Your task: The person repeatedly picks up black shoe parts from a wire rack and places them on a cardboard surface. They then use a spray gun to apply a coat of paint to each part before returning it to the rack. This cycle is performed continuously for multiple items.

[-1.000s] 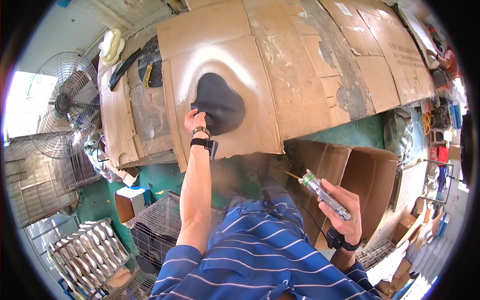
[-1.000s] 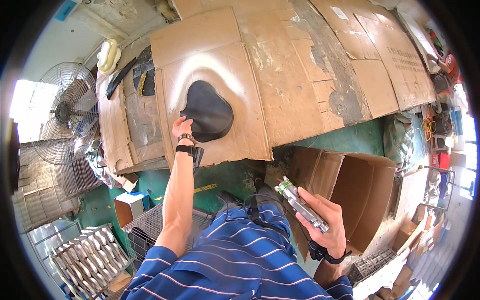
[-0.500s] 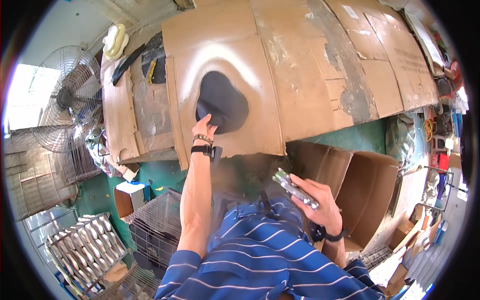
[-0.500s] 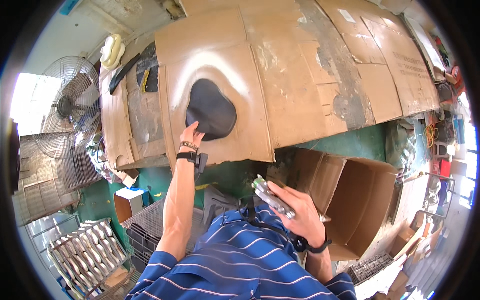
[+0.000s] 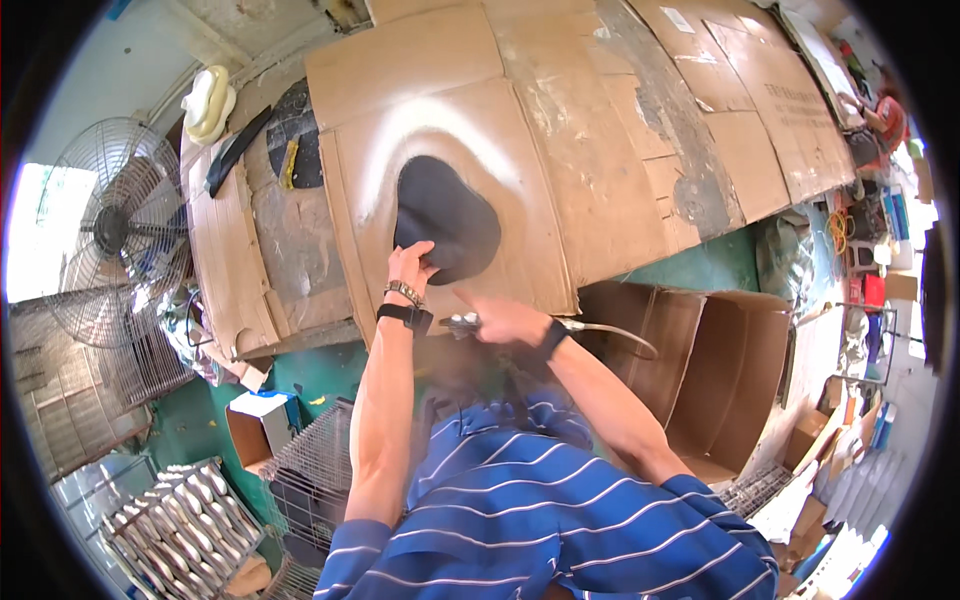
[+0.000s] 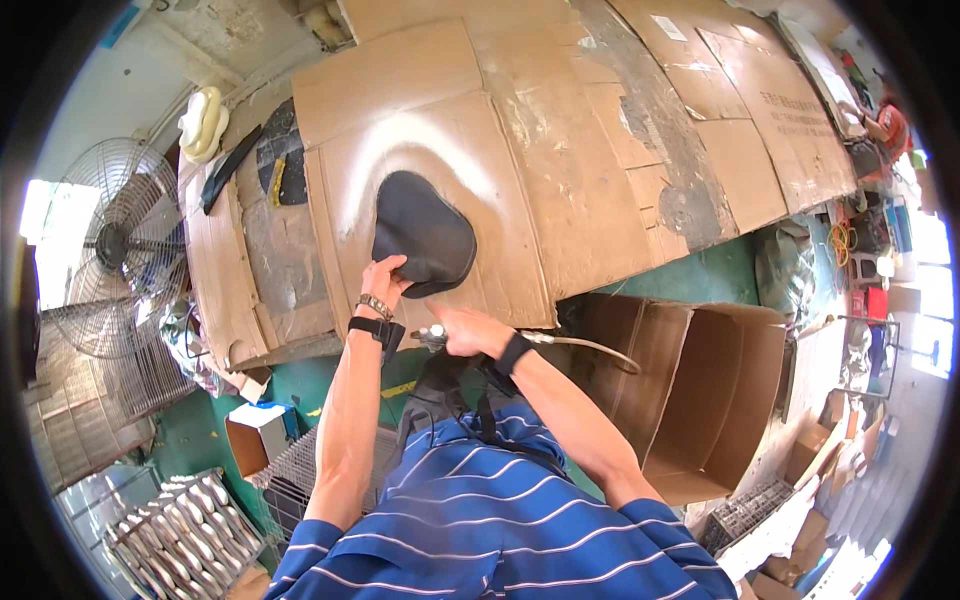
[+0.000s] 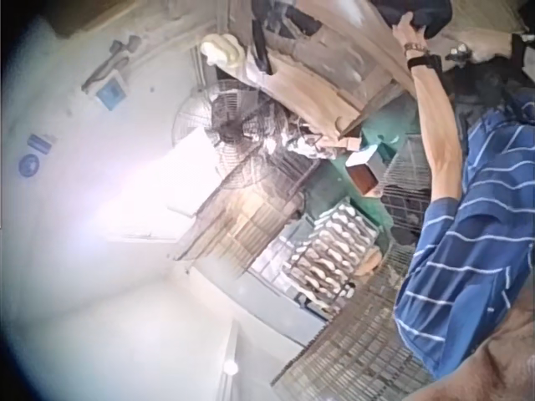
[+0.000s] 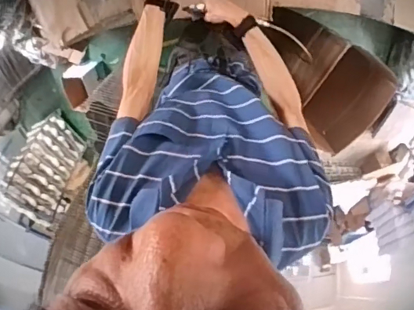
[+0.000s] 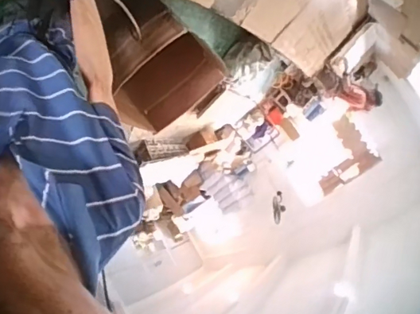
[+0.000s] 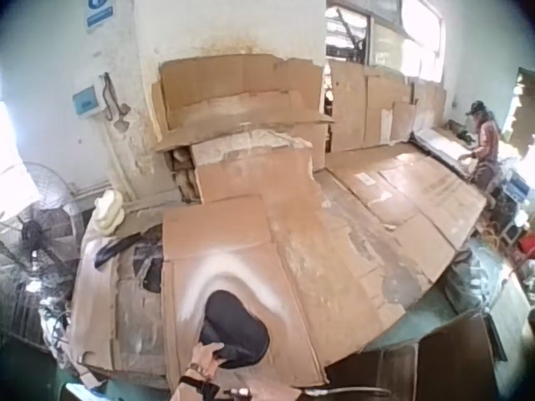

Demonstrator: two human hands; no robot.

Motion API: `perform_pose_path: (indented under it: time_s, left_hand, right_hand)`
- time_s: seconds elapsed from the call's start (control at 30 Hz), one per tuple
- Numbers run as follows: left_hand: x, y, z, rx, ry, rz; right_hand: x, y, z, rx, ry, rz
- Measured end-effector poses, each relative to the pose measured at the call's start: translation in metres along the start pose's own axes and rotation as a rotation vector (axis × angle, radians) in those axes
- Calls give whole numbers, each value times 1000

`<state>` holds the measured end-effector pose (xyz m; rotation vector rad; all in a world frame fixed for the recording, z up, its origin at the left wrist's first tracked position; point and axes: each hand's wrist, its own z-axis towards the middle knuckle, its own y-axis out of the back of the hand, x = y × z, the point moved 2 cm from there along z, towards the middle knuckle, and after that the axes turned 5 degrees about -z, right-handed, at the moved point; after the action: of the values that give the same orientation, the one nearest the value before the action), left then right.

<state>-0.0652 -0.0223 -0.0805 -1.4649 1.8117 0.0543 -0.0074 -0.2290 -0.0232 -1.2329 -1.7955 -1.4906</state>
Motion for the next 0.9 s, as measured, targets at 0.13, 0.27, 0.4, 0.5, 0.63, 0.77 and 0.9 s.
perform_pose_path:
  time_s: [0.13, 0.27, 0.4, 0.5, 0.63, 0.77, 0.9]
  left_hand:
    - [-2, -5, 1, 11, 9, -6]
    - [-18, -13, -1, 98, 19, -114]
    - [-52, -35, -11, 222, -58, -369]
    - [-97, -64, -62, 288, -196, -456]
    - [-128, -40, -93, 312, -366, -622]
    - [-139, -8, -175, 183, -548, -665]
    - [-89, 90, -234, -246, -869, -387]
  right_hand:
    - [-13, -2, 49, 222, -267, 174]
    - [-33, -2, 62, 236, -471, 402]
    - [-43, 3, 48, 228, -471, 590]
    - [-37, 14, 39, 225, -488, 662]
    - [-30, 22, 38, 264, -479, 597]
    - [-37, -1, 35, 218, -346, 429]
    - [11, 0, -2, 235, -192, 403]
